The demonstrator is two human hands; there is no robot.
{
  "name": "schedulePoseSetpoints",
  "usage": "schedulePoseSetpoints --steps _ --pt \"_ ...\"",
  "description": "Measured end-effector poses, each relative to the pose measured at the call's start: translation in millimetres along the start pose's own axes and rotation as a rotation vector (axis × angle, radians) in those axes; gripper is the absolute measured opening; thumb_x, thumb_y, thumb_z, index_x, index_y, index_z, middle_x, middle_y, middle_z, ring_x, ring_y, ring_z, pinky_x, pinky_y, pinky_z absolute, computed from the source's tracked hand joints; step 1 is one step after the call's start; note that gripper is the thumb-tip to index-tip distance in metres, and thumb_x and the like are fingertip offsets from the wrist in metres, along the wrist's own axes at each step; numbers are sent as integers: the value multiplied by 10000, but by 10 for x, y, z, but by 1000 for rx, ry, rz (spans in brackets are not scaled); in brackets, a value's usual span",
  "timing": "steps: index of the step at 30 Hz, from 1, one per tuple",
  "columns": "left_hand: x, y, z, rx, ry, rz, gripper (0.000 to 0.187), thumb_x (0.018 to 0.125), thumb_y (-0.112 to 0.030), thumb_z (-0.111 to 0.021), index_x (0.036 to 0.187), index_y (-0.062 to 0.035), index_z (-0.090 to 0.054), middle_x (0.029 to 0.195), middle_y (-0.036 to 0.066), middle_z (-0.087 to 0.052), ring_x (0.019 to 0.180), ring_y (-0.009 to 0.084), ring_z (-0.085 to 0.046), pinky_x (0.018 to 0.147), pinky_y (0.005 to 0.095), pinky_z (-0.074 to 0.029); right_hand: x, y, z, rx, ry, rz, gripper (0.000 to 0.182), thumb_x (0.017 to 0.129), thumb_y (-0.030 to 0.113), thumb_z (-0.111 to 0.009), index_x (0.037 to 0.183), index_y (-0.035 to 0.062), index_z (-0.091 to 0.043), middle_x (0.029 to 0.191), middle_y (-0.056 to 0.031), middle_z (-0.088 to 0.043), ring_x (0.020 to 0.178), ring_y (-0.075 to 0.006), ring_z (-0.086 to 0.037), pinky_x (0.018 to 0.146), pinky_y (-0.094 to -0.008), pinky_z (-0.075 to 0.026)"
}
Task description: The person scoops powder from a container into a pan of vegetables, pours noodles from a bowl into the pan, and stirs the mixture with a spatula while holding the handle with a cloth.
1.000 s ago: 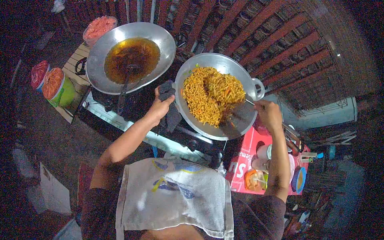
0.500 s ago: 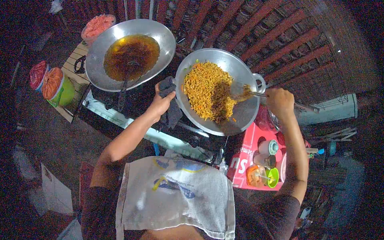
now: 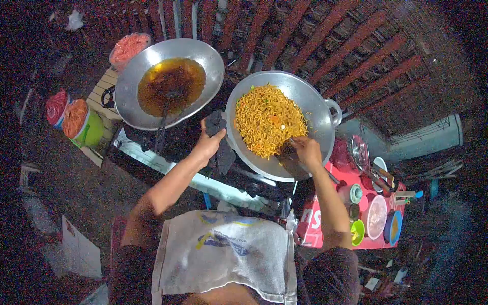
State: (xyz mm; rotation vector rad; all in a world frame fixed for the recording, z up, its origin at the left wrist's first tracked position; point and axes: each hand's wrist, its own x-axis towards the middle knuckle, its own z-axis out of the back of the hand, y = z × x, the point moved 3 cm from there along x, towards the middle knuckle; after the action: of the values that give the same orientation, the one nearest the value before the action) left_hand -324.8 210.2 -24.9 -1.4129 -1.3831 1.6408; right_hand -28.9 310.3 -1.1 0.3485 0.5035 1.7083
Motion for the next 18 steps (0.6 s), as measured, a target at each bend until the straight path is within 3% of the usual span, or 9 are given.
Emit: schedulePoseSetpoints --steps 2,4,7,10,13,16,18 --pt "11 1 8 14 11 -10 473 880 -161 -530 1239 -181 -223 1145 74 -460 1044 185 -453 882 354 -373 -72 120 249 -3 91 -74 231 777 193 -634 975 76 -660 855 -152 -659 776 -238 -651 684 -338 -493" --pt "-6 -26 12 -25 27 30 472 879 -160 -531 1238 -184 -226 1152 73 -454 1055 180 -445 888 357 -369 -49 -31 347 9 36 34 222 776 175 -636 972 75 -661 833 -151 -662 753 -215 -653 665 -329 -495" --pt "-15 -30 16 -17 18 9 480 879 -160 -529 1245 -178 -218 1158 76 -453 1066 187 -447 899 367 -367 -103 40 608 -8 31 -43 214 765 169 -646 956 76 -665 813 -153 -658 732 -236 -653 656 -328 -494" --pt "-2 -39 23 -31 66 40 614 882 -145 -519 1324 -152 -92 1190 119 -434 1116 228 -438 928 350 -348 -180 241 904 -201 -51 61 207 747 169 -656 930 72 -668 803 -165 -647 724 -277 -646 646 -343 -492" --pt "28 -2 42 -23 76 44 626 880 -152 -523 1330 -153 -87 1211 122 -416 1127 229 -430 948 348 -329 -236 447 1174 -235 -150 190 185 740 158 -649 914 99 -671 787 -178 -635 728 -310 -632 645 -379 -491" --pt "47 16 44 -26 92 42 620 882 -149 -520 1332 -153 -93 1242 123 -393 1150 228 -410 971 345 -302 -316 697 1348 -480 -204 9 202 734 118 -614 924 155 -672 801 -161 -634 728 -307 -625 653 -405 -492" --pt "26 1 45 -34 115 50 624 879 -157 -526 1332 -156 -98 1254 122 -384 1160 227 -401 978 348 -294 -310 742 1284 -831 -279 226 203 798 212 -547 954 192 -676 841 -135 -638 726 -277 -630 638 -382 -497"
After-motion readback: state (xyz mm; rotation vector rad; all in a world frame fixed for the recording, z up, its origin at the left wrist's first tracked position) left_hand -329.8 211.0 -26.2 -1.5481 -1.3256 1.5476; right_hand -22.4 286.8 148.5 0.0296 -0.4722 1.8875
